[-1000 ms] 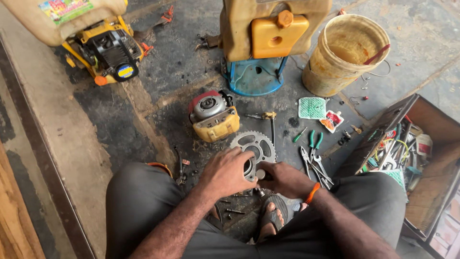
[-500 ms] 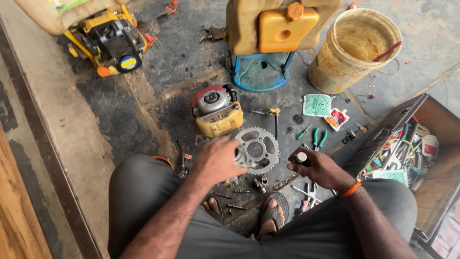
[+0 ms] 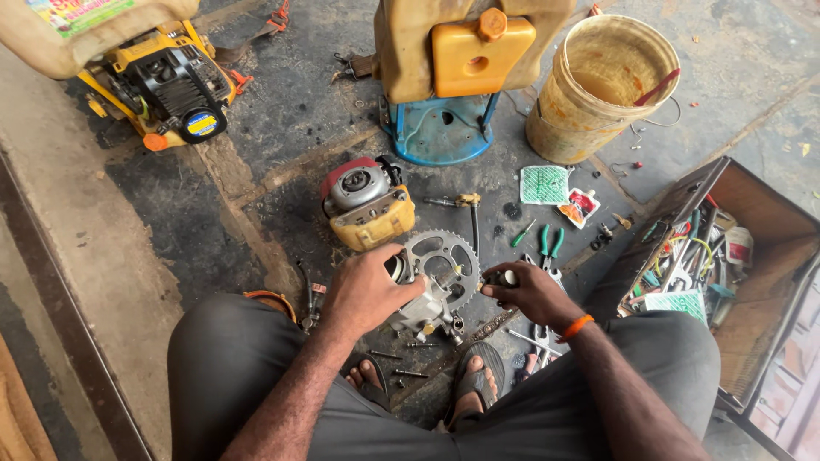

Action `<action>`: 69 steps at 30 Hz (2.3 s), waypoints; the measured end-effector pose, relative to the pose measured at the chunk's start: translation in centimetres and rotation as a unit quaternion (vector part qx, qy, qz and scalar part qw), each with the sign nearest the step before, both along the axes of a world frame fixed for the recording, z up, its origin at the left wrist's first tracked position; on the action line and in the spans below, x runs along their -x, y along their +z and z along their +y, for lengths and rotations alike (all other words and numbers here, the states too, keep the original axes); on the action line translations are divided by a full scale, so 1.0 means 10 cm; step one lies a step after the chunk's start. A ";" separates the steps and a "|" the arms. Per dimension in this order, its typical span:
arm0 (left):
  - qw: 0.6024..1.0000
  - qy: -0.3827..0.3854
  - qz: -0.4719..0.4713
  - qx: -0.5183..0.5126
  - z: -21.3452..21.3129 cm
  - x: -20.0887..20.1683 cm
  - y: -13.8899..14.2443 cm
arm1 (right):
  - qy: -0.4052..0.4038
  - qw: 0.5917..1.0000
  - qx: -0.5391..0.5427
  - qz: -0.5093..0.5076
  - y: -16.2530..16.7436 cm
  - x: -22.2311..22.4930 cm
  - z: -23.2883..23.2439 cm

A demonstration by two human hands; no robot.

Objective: The person sits on the floor and uses a T-handle wrench to loosen and remove a bolt from a small engine component. They then remove a gear and a cylindrical part, inspect them, and place them on the floor. The person continues to manipulate the engine part and tools throughout the clip.

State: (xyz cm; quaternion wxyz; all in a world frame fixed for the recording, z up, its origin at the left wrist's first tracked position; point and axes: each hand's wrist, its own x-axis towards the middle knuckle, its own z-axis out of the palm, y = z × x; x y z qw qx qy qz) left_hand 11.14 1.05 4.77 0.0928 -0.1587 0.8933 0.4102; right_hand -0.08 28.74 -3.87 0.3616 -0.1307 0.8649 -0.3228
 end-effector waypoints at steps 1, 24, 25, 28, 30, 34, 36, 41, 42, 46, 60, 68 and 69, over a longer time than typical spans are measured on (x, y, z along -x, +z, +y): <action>1.000 0.005 0.008 0.010 0.01 0.00 0.00 | -0.015 1.000 0.012 -0.011 -0.05 0.01 -0.01; 0.999 0.034 -0.012 -0.023 -0.09 -0.06 -0.06 | 0.030 0.987 -0.103 0.117 -0.49 0.02 -0.50; 0.999 0.033 -0.003 -0.021 -0.09 -0.06 -0.06 | 0.036 0.987 -0.097 0.123 -0.49 0.02 -0.50; 0.999 0.028 0.008 -0.019 -0.10 -0.07 -0.03 | 0.046 0.987 -0.093 0.125 -0.50 0.02 -0.50; 0.999 0.025 -0.003 -0.025 -0.09 -0.07 -0.02 | 0.044 0.987 -0.112 0.110 -0.50 0.02 -0.50; 1.000 0.017 -0.007 -0.024 -0.08 -0.06 -0.02 | 0.040 0.987 -0.122 0.092 -0.50 0.02 -0.49; 1.000 0.016 0.013 -0.014 -0.06 -0.06 -0.03 | 0.038 0.987 -0.134 0.075 -0.50 0.01 -0.48; 1.000 0.014 -0.003 -0.016 -0.04 -0.07 -0.05 | 0.051 0.986 -0.131 0.087 -0.50 -0.01 -0.47; 1.000 0.015 -0.004 -0.012 -0.05 -0.07 -0.05 | 0.052 0.986 -0.129 0.088 -0.49 0.00 -0.47; 0.999 0.017 -0.028 -0.026 -0.05 -0.07 -0.04 | 0.024 0.990 -0.120 0.070 -0.39 0.05 -0.46; 0.997 0.025 -0.068 -0.008 0.00 -0.03 -0.01 | 0.080 0.969 0.132 0.193 0.51 -0.22 -0.45; 0.998 0.023 -0.060 0.029 0.04 0.00 0.01 | 0.126 0.963 0.115 0.209 0.53 -0.25 -0.46; 0.997 0.020 -0.065 0.030 0.04 0.00 0.00 | 0.123 0.964 0.113 0.205 0.53 -0.26 -0.46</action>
